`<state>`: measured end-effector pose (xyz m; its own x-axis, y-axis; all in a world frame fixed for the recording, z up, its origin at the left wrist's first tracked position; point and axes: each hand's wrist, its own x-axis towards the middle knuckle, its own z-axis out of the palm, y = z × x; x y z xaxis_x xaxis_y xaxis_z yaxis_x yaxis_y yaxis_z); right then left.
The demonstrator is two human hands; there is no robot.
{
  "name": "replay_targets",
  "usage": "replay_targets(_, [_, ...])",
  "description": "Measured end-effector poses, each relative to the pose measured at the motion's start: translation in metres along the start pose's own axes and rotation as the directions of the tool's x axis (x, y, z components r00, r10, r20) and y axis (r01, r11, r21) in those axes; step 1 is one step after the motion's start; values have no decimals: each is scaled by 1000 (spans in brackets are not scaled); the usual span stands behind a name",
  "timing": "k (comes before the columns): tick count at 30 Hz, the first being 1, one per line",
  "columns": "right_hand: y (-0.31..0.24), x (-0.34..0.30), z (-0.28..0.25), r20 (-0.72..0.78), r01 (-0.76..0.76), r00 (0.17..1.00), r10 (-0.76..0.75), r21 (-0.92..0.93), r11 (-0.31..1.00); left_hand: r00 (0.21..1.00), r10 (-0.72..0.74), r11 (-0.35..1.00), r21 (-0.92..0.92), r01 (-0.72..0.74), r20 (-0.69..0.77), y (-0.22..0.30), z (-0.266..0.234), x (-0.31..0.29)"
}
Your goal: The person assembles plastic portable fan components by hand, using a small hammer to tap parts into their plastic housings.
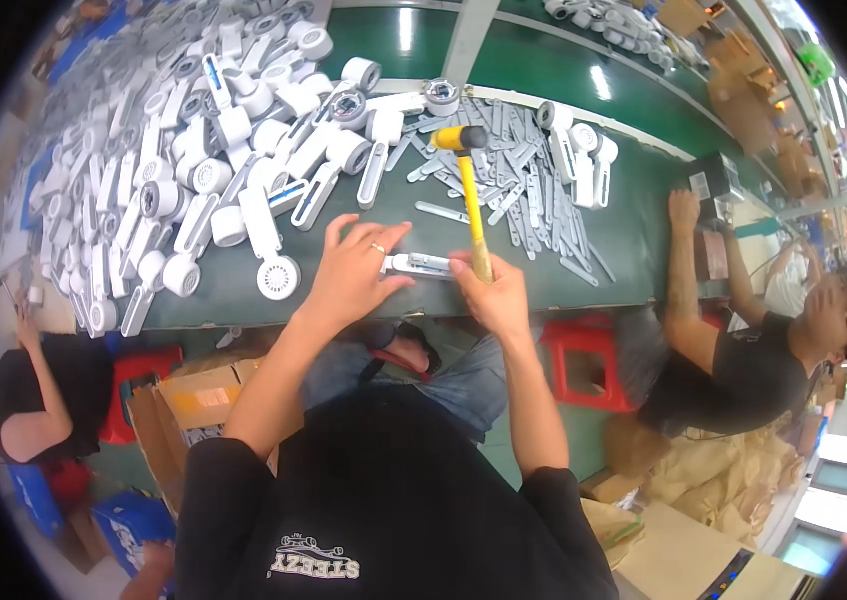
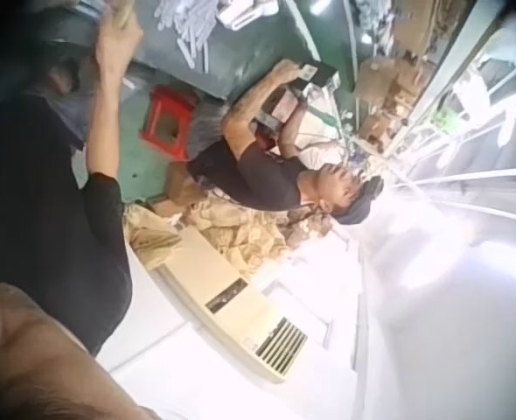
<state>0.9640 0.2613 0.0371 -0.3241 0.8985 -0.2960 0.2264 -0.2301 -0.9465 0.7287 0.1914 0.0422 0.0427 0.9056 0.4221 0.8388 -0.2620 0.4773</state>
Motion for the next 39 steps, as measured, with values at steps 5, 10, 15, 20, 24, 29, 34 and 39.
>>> replay_targets(5, [-9, 3, 14, 17, 57, 998, -55, -215, 975, 999, -20, 991, -136, 14, -44, -14, 24, -15])
replay_targets(10, [-14, 9, 5, 101, 128, 990, -93, -429, 894, 991, 86, 986, -131, -99, -102, -20, 27, -14])
replay_targets(15, [-37, 13, 6, 125, 152, 987, -100, -537, 830, 973, 215, 972, -73, -221, -89, -23, 21, -3])
replay_targets(20, [-28, 12, 1, 83, -140, 979, 185, -380, 914, 972, 226, 971, -67, -230, -68, -25, 24, -4])
replay_targets(24, [-11, 16, 5, 76, -261, 962, 261, -5, 965, 971, 230, 971, -51, -234, -62, -23, 21, -4])
replay_targets(29, [-4, 11, 6, 52, -258, 965, 256, 33, 966, 923, 385, 918, 98, -384, 7, -21, 34, 7])
replay_targets(34, [4, -43, -2, -27, -26, 999, 30, 136, 990, 951, 308, 952, -6, -307, 16, -20, 29, 12])
replay_targets(39, [-7, -132, -25, -95, -64, 995, 36, -312, 948, 938, 346, 938, 10, -346, 3, -25, 26, 11])
